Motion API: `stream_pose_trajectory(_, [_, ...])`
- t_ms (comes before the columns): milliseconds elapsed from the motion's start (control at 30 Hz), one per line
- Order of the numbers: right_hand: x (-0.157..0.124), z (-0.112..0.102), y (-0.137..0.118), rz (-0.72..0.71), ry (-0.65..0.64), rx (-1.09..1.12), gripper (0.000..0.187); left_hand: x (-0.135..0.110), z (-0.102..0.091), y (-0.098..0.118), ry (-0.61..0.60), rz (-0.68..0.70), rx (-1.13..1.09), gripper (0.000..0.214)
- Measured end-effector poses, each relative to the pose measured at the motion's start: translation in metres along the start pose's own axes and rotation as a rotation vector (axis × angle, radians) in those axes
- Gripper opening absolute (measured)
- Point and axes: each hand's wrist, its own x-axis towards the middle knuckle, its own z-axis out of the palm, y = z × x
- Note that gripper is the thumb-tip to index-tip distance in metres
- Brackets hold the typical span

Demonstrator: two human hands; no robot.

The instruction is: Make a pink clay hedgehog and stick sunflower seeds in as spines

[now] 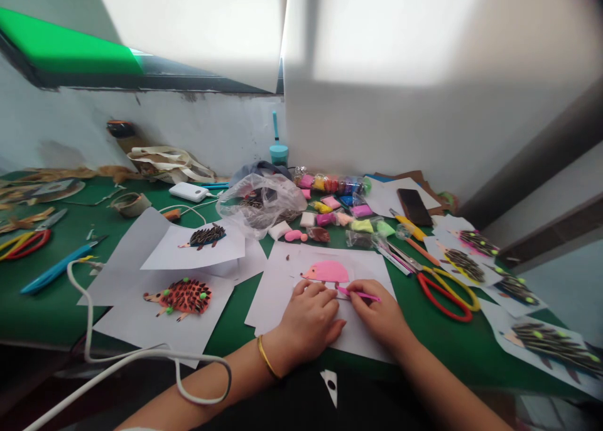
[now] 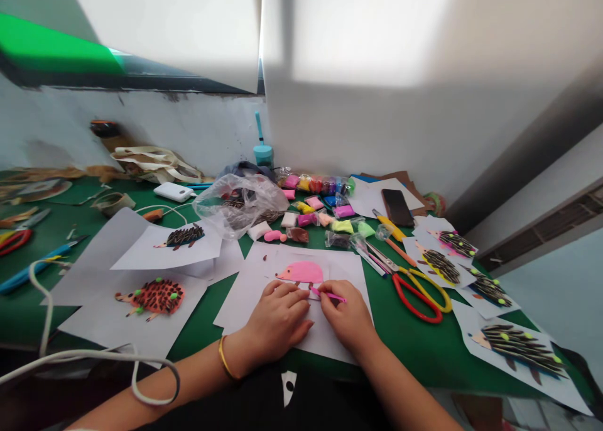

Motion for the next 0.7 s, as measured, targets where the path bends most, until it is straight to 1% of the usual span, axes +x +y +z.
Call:
stream_pose_trajectory(267, [-0.0006,-0.0003,0.0006,-0.003,-0.008,-0.016,0.017,0.001,-0.0005,0.001,-0.058,-0.018,0.007,0.036])
stream_pose_trajectory(700, [-0.0026,-0.0015,-0.0007,-0.025,0.005,-0.013,0.016,0.002,-0.0023,0.0025,-0.06,-0.018,-0.003,0.039])
